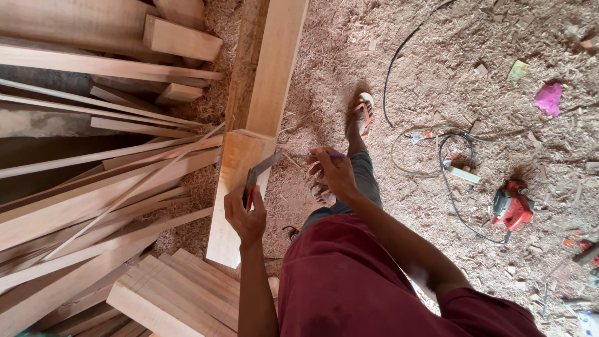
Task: The person uses a try square and a purple pen to mark lines on several wooden planks in a workshop. They measure and mark each plank individually, then stack the marked pieces.
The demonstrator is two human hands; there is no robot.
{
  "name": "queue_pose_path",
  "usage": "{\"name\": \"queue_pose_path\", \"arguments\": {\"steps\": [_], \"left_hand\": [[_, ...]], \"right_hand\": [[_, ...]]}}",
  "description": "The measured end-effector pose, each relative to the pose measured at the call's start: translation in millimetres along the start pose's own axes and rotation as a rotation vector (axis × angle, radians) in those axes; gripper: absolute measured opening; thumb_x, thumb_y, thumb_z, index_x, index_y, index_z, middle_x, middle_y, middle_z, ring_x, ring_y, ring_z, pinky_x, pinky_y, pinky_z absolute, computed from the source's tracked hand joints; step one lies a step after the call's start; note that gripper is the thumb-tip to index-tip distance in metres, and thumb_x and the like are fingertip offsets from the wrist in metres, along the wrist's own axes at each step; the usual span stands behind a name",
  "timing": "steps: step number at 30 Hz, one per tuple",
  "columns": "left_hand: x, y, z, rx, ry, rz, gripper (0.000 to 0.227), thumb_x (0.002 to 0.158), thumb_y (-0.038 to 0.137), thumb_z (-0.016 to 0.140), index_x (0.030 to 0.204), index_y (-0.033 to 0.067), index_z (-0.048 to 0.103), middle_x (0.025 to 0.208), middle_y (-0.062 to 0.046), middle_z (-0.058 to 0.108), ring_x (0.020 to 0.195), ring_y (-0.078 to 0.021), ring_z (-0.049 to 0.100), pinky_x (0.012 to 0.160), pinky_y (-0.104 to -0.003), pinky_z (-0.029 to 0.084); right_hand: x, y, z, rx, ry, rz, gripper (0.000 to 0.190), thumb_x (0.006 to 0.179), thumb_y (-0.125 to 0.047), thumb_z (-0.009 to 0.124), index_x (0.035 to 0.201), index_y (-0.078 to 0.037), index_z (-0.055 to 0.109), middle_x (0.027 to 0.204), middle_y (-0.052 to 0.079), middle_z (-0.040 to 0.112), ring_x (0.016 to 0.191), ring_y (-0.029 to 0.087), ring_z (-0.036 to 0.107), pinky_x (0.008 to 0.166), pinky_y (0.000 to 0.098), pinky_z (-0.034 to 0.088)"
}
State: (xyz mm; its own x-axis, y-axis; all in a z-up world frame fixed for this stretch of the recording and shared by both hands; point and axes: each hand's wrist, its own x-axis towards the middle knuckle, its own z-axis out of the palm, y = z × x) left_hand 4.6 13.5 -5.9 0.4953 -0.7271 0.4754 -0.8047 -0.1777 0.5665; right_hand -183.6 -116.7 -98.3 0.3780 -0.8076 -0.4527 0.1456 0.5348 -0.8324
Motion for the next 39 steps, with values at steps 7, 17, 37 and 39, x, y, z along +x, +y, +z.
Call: {"name": "queue_pose_path", "arguments": {"steps": [7, 17, 37, 39], "left_hand": [[-4, -7, 1, -0.005, -0.004, 0.024, 0.026, 0.090, 0.001, 0.080, 0.108, -0.0054, 0.063, 0.096, -0.016, 0.062, 0.079, -0.0248, 0.061, 0.064, -0.037, 0.051], [-6, -5, -1, 0.017, 0.004, 0.016, 0.027, 0.089, 0.002, 0.083, 0.107, -0.0050, 0.064, 0.097, -0.016, 0.064, 0.080, -0.0254, 0.061, 0.064, -0.037, 0.051], [-3, -4, -2, 0.073, 0.016, 0.061, 0.025, 0.088, 0.003, 0.083, 0.104, -0.0031, 0.066, 0.096, -0.016, 0.068, 0.084, -0.0286, 0.065, 0.068, -0.039, 0.055], [-2, -2, -4, 0.090, 0.019, 0.061, 0.025, 0.087, 0.003, 0.084, 0.104, -0.0030, 0.066, 0.096, -0.016, 0.068, 0.084, -0.0290, 0.066, 0.069, -0.040, 0.056]], "right_hand": [[-4, -8, 2, -0.030, -0.027, -0.004, 0.035, 0.108, -0.028, 0.052, 0.122, 0.000, 0.068, 0.097, 0.008, 0.077, 0.073, 0.010, 0.072, 0.056, 0.0236, 0.053], [-4, -7, 5, -0.033, -0.016, -0.013, 0.035, 0.108, -0.027, 0.053, 0.122, 0.001, 0.068, 0.096, 0.009, 0.077, 0.072, 0.011, 0.072, 0.056, 0.0237, 0.053], [10, 21, 44, -0.195, -0.128, 0.144, 0.054, 0.104, -0.043, 0.053, 0.143, -0.007, 0.059, 0.125, 0.008, 0.075, 0.095, 0.013, 0.074, 0.069, 0.0282, 0.059], [8, 19, 44, -0.216, -0.132, 0.148, 0.054, 0.104, -0.043, 0.052, 0.144, -0.007, 0.058, 0.126, 0.008, 0.074, 0.097, 0.014, 0.074, 0.070, 0.0285, 0.059]]}}
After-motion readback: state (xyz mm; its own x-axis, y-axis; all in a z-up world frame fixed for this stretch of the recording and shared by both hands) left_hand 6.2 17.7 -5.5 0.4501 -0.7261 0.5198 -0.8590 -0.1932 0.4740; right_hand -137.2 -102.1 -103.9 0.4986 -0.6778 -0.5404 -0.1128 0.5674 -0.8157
